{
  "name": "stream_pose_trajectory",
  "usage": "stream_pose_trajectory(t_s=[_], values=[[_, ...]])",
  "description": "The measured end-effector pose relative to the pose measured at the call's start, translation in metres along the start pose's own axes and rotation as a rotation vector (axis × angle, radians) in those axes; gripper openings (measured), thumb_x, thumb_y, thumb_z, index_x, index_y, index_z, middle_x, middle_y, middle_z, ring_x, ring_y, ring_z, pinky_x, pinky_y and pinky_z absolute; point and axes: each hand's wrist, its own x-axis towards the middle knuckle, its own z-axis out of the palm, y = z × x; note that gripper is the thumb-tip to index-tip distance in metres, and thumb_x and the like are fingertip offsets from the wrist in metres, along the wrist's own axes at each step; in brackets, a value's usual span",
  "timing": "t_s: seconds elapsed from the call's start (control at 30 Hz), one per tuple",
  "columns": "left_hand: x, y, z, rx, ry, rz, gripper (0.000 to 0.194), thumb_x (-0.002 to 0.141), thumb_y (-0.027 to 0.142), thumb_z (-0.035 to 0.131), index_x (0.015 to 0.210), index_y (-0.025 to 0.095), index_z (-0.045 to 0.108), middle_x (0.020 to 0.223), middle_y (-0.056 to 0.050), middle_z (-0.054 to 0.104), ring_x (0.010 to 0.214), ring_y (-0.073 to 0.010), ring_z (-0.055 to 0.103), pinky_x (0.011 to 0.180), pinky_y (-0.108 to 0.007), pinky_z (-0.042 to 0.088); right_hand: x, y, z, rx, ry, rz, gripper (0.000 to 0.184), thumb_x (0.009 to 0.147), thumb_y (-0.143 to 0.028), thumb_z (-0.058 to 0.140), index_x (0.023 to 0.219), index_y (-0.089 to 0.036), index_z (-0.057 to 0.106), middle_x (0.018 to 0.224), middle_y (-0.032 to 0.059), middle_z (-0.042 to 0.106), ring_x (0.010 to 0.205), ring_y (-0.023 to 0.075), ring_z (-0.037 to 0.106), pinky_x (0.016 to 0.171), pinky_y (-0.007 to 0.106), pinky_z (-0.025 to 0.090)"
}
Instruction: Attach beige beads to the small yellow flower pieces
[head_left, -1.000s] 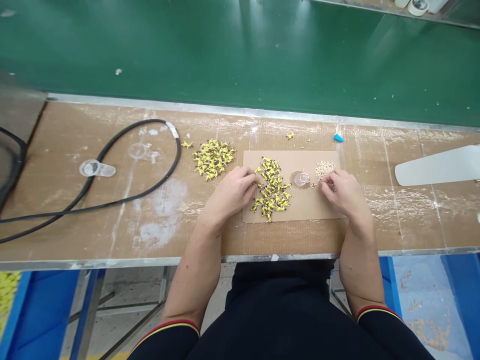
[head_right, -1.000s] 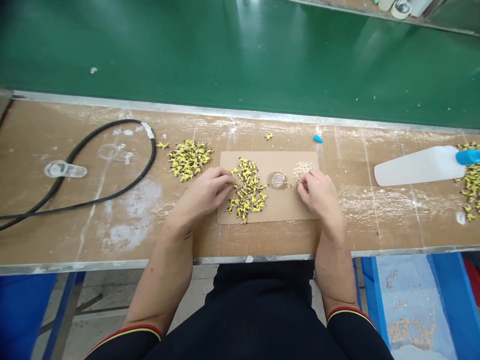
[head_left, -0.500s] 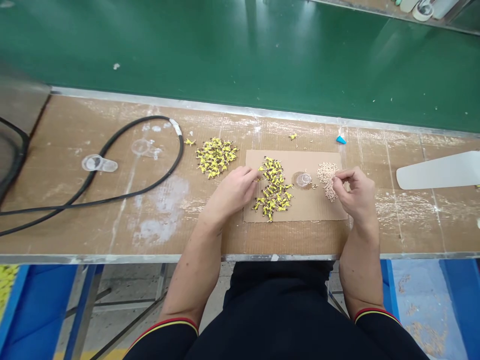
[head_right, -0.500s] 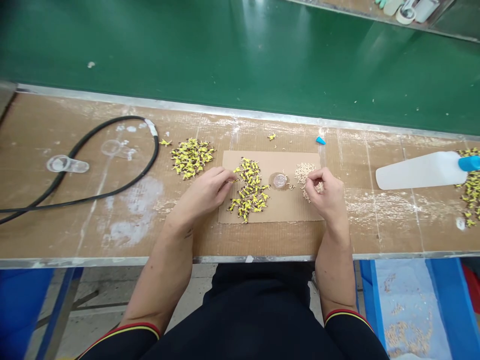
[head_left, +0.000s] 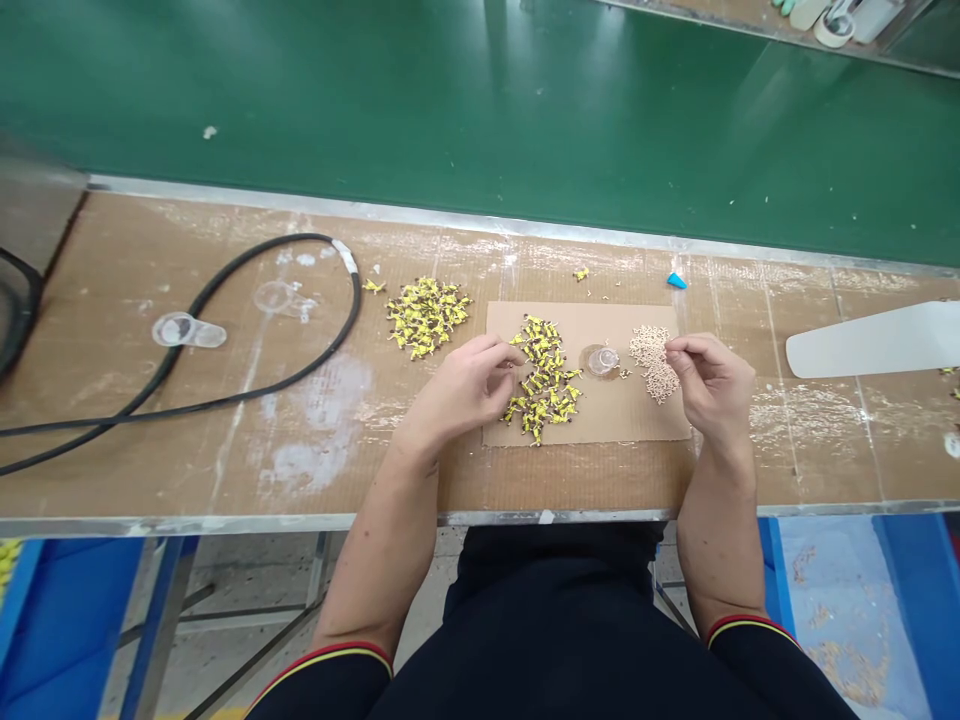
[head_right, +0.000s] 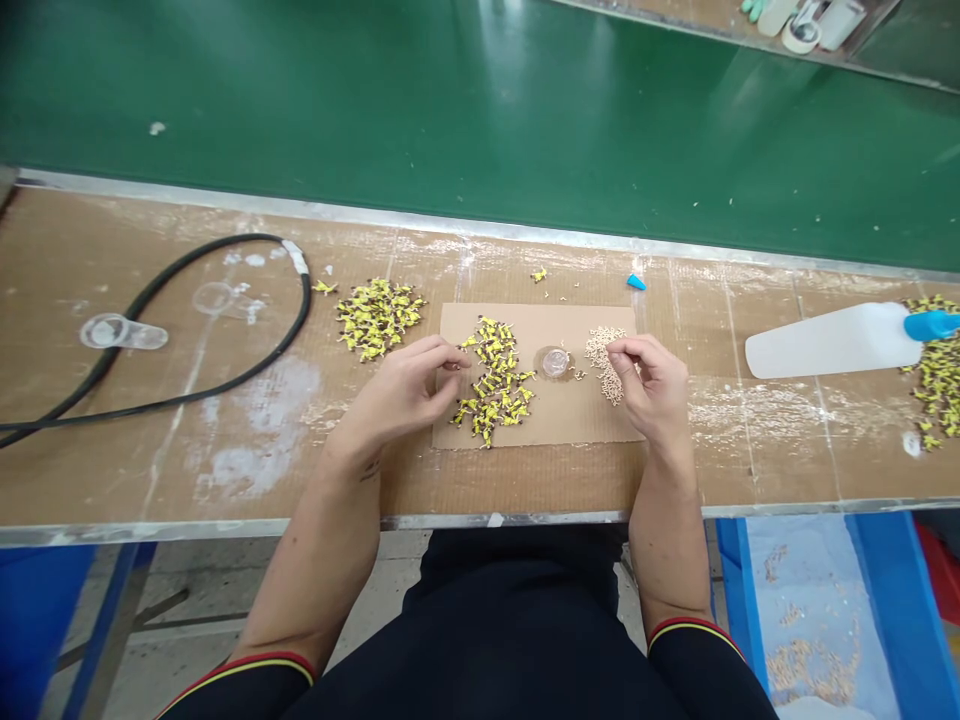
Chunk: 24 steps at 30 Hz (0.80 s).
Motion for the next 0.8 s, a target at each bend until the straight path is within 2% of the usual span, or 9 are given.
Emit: stream_pose_trajectory(t_s=[0.3, 0.53, 0.8], values=[[0.0014, -0.0030, 0.0005, 0.052, 0.009, 0.025, 0.025, 0.102, 0.023, 0.051, 0.101, 0.015, 0.074, 0.094, -0.008, 0.074, 0.090, -0.0204, 0.070, 0.086, -0.032, 0.055, 0.0011, 0.0021, 0.0001, 0.011, -0.015, -0.053, 0.023, 0.098, -0.041, 0.067, 0.083, -0.024, 0.071, 0.080, 0.0027, 0.073, 0.072, 0.0174, 0.066, 0.066, 0.033, 0.053], [-0.0004, -0.0024, 0.0025, -0.005, 0.104, 0.094, 0.024, 0.102, 0.032, 0.060, 0.098, 0.017, 0.077, 0.088, -0.006, 0.076, 0.080, -0.0163, 0.069, 0.077, -0.027, 0.053, 0.0015, -0.0016, 0.0010, 0.042, -0.002, -0.024, 0.026, 0.097, -0.046, 0.068, 0.085, -0.024, 0.073, 0.081, 0.0039, 0.075, 0.073, 0.0185, 0.070, 0.066, 0.034, 0.057], [0.0000, -0.0008, 0.0031, 0.078, 0.138, 0.131, 0.022, 0.102, 0.024, 0.058, 0.095, 0.017, 0.077, 0.083, -0.005, 0.073, 0.079, -0.0172, 0.067, 0.077, -0.029, 0.052, -0.0018, -0.0008, 0.0024, 0.163, 0.022, -0.056, 0.010, 0.094, -0.031, 0.074, 0.088, -0.025, 0.079, 0.082, 0.0021, 0.077, 0.075, 0.0172, 0.072, 0.068, 0.033, 0.058]])
